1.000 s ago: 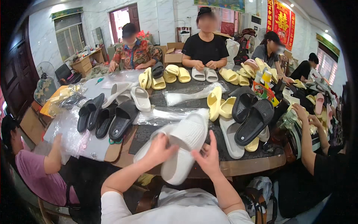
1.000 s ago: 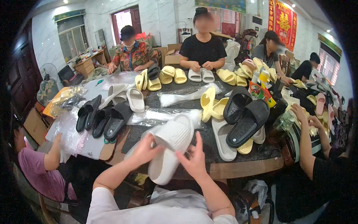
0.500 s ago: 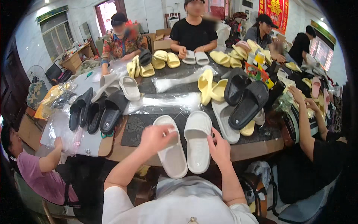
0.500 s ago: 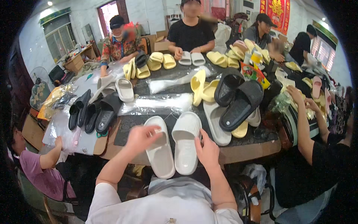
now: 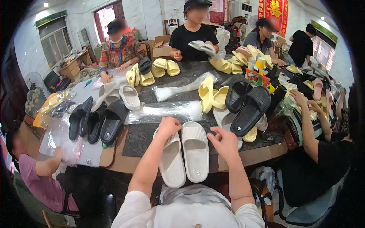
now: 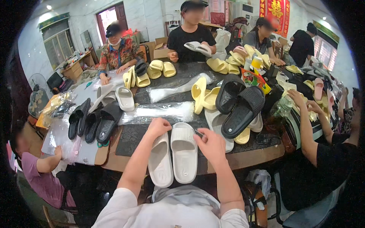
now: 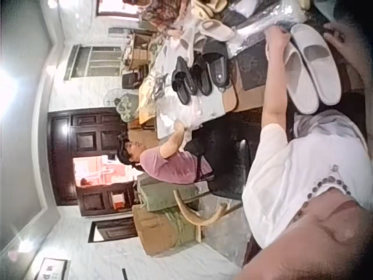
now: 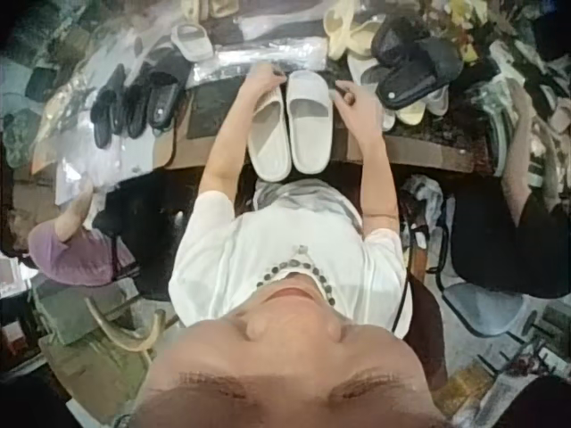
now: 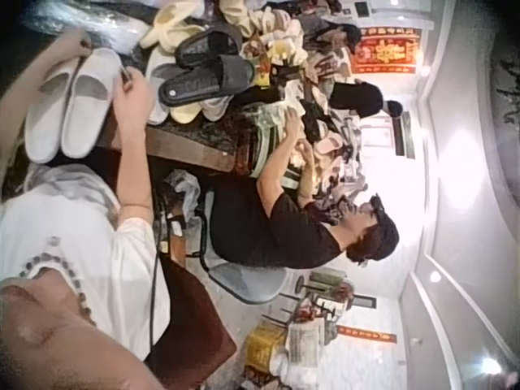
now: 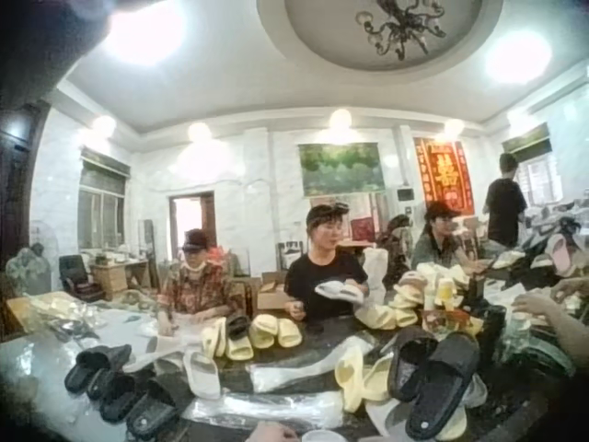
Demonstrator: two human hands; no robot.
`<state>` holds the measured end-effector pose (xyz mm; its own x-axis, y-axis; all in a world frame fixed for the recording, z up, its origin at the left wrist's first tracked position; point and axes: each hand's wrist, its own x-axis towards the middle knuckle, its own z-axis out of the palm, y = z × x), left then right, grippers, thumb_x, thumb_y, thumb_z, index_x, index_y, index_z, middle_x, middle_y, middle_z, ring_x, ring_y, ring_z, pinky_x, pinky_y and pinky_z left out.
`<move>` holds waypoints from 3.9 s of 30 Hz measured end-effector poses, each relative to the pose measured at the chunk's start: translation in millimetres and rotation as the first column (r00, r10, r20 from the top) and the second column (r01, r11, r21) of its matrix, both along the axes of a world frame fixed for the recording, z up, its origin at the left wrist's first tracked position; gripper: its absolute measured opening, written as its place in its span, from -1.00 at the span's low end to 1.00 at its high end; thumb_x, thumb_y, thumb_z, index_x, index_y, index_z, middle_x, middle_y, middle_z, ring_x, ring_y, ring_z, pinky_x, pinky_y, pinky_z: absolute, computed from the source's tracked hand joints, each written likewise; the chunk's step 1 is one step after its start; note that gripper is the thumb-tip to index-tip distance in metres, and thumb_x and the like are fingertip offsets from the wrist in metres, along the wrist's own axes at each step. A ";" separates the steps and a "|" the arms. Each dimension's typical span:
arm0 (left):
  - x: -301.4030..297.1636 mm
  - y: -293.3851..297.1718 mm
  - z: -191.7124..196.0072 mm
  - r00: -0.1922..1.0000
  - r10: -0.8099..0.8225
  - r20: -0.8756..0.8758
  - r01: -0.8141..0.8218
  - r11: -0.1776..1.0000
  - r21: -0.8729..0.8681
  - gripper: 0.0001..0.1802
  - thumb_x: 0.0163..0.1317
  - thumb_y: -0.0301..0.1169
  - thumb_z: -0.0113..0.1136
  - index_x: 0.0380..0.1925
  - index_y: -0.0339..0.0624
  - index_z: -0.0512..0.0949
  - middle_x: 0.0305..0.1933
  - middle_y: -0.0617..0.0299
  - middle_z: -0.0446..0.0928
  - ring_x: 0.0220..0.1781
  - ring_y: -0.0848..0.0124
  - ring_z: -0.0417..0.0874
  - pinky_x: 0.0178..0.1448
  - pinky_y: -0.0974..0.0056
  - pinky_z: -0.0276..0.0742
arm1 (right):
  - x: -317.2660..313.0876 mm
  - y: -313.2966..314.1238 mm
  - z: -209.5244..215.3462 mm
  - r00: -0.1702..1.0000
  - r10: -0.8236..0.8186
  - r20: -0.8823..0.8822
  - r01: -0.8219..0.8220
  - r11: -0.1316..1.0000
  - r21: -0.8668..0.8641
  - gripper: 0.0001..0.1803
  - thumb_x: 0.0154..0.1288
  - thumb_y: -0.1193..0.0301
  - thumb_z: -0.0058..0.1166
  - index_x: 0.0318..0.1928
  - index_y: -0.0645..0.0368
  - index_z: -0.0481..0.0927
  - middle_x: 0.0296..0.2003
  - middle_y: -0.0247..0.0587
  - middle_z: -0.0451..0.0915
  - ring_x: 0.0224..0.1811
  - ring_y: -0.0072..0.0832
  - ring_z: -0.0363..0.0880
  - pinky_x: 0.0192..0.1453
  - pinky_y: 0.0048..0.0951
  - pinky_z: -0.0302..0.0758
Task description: The person pairs slippers together by hand, threading plastic fasteners through them to secure each pair on the table.
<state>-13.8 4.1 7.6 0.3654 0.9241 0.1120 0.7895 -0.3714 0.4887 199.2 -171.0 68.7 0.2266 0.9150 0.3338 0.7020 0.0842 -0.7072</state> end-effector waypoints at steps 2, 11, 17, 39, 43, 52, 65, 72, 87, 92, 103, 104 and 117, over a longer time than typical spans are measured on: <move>0.3 -1.2 -0.1 0.987 0.044 0.155 -0.043 0.999 -0.007 -0.76 0.01 -0.19 0.26 -0.40 -0.09 0.70 -0.38 0.12 0.67 -0.30 0.19 0.68 -0.10 0.24 0.55 | -2.8 23.4 13.0 1.000 0.007 -0.008 -0.007 1.000 0.017 -0.68 0.13 0.22 0.19 -0.16 0.13 0.65 -0.60 -0.24 0.56 -0.53 -0.33 0.54 -0.37 -0.34 0.44; 1.1 10.2 -14.6 0.695 0.103 0.712 0.021 0.986 -0.163 -0.74 0.16 -0.29 0.24 -0.29 -0.28 0.65 -0.49 0.28 0.61 -0.44 0.58 0.55 -0.29 0.42 0.46 | -25.5 153.4 -59.6 0.992 0.031 -0.126 -0.013 0.990 0.137 -0.62 0.20 0.08 0.10 -0.28 0.16 0.66 -0.45 -0.08 0.63 -0.33 -0.23 0.63 -0.22 -0.29 0.48; -6.7 6.5 -11.3 0.711 0.073 0.699 -0.019 0.996 -0.085 -0.76 0.14 -0.35 0.28 -0.27 -0.32 0.65 -0.39 0.31 0.62 -0.35 0.60 0.54 -0.24 0.44 0.46 | -40.5 131.7 -53.3 0.899 0.348 -0.266 -0.324 0.937 0.131 -0.67 0.20 0.24 0.18 -0.20 0.28 0.65 -0.37 -0.20 0.68 -0.36 -0.60 0.57 -0.25 -0.51 0.47; -14.4 -3.6 -0.5 0.718 0.029 0.696 0.135 0.974 -0.180 -0.78 0.11 -0.34 0.29 -0.33 -0.26 0.67 -0.47 0.32 0.61 -0.42 0.59 0.54 -0.30 0.44 0.44 | -46.2 146.6 -75.6 0.796 0.381 -0.470 -0.288 0.922 0.258 -0.74 0.18 0.29 0.19 -0.21 0.21 0.64 -0.42 -0.25 0.63 -0.37 -0.60 0.53 -0.26 -0.50 0.44; 3.2 -4.8 5.5 0.743 0.035 0.668 0.139 0.969 -0.205 -0.79 0.11 -0.34 0.29 -0.33 -0.26 0.67 -0.46 0.31 0.62 -0.40 0.57 0.55 -0.28 0.42 0.45 | -32.0 143.3 -72.1 0.859 0.345 -0.378 -0.282 0.936 0.212 -0.76 0.20 0.34 0.19 -0.22 0.27 0.63 -0.38 -0.34 0.63 -0.34 -0.66 0.51 -0.23 -0.56 0.44; -2.0 2.6 -0.8 0.716 -0.045 0.696 0.181 0.976 -0.123 -0.78 0.13 -0.33 0.26 -0.33 -0.28 0.66 -0.47 0.32 0.60 -0.42 0.58 0.51 -0.29 0.42 0.43 | -31.0 142.4 -67.1 0.863 0.400 -0.309 -0.378 0.917 0.131 -0.78 0.23 0.35 0.15 -0.22 0.25 0.62 -0.45 -0.36 0.60 -0.42 -0.72 0.48 -0.30 -0.59 0.41; -5.2 8.0 -11.0 0.755 0.045 0.655 0.135 0.966 -0.222 -0.75 0.10 -0.28 0.25 -0.34 -0.25 0.67 -0.47 0.27 0.64 -0.39 0.56 0.60 -0.23 0.38 0.50 | -32.2 145.2 -74.9 0.862 0.378 -0.338 -0.358 0.926 0.123 -0.77 0.16 0.32 0.17 -0.28 0.24 0.64 -0.45 -0.24 0.64 -0.46 -0.58 0.55 -0.32 -0.48 0.47; -4.2 7.6 -8.6 0.809 0.034 0.587 0.084 0.981 -0.173 -0.76 0.13 -0.30 0.22 -0.34 -0.27 0.66 -0.47 0.26 0.64 -0.40 0.55 0.59 -0.25 0.40 0.49 | -26.4 150.5 -80.2 0.817 0.136 -0.561 -0.112 0.991 0.078 -0.76 0.16 0.32 0.16 -0.28 0.25 0.63 -0.44 -0.23 0.65 -0.40 -0.55 0.60 -0.27 -0.46 0.49; -8.3 5.9 -9.7 0.757 -0.002 0.654 0.152 0.973 -0.174 -0.78 0.13 -0.32 0.24 -0.33 -0.25 0.66 -0.44 0.25 0.65 -0.38 0.54 0.61 -0.22 0.38 0.51 | -36.4 141.1 -65.9 0.908 0.388 -0.156 -0.373 0.920 0.120 -0.80 0.21 0.38 0.14 -0.27 0.28 0.62 -0.42 -0.31 0.62 -0.39 -0.61 0.56 -0.28 -0.57 0.46; -3.0 12.3 -14.1 0.804 0.025 0.594 0.084 0.984 -0.156 -0.78 0.13 -0.33 0.24 -0.32 -0.25 0.66 -0.44 0.28 0.64 -0.39 0.55 0.60 -0.23 0.40 0.49 | -24.1 152.8 -82.7 0.815 0.148 -0.560 -0.113 0.989 0.097 -0.82 0.18 0.41 0.15 -0.26 0.27 0.62 -0.42 -0.29 0.63 -0.39 -0.61 0.56 -0.28 -0.51 0.48; -6.7 8.9 -11.1 0.787 0.071 0.613 0.062 0.979 -0.193 -0.79 0.13 -0.34 0.22 -0.34 -0.27 0.66 -0.47 0.25 0.64 -0.40 0.53 0.59 -0.23 0.38 0.49 | -30.9 151.7 -81.5 0.888 0.268 -0.374 -0.225 0.962 0.155 -0.76 0.20 0.31 0.13 -0.26 0.24 0.62 -0.46 -0.21 0.64 -0.44 -0.51 0.59 -0.29 -0.49 0.49; -5.4 8.6 -12.9 0.786 0.073 0.614 0.059 0.980 -0.192 -0.79 0.13 -0.34 0.22 -0.34 -0.27 0.66 -0.47 0.25 0.64 -0.40 0.53 0.59 -0.23 0.38 0.49 | -30.5 148.0 -77.8 0.887 0.271 -0.373 -0.228 0.961 0.155 -0.76 0.20 0.31 0.13 -0.26 0.24 0.62 -0.46 -0.21 0.64 -0.44 -0.51 0.59 -0.29 -0.49 0.49; 0.6 5.9 -8.9 0.775 -0.039 0.631 0.149 0.981 -0.122 -0.79 0.10 -0.34 0.22 -0.37 -0.26 0.67 -0.48 0.25 0.64 -0.42 0.52 0.60 -0.26 0.38 0.49 | -29.1 147.8 -77.1 0.881 0.351 -0.316 -0.324 0.936 0.138 -0.83 0.22 0.41 0.12 -0.30 0.28 0.58 -0.50 -0.34 0.57 -0.46 -0.65 0.51 -0.34 -0.60 0.43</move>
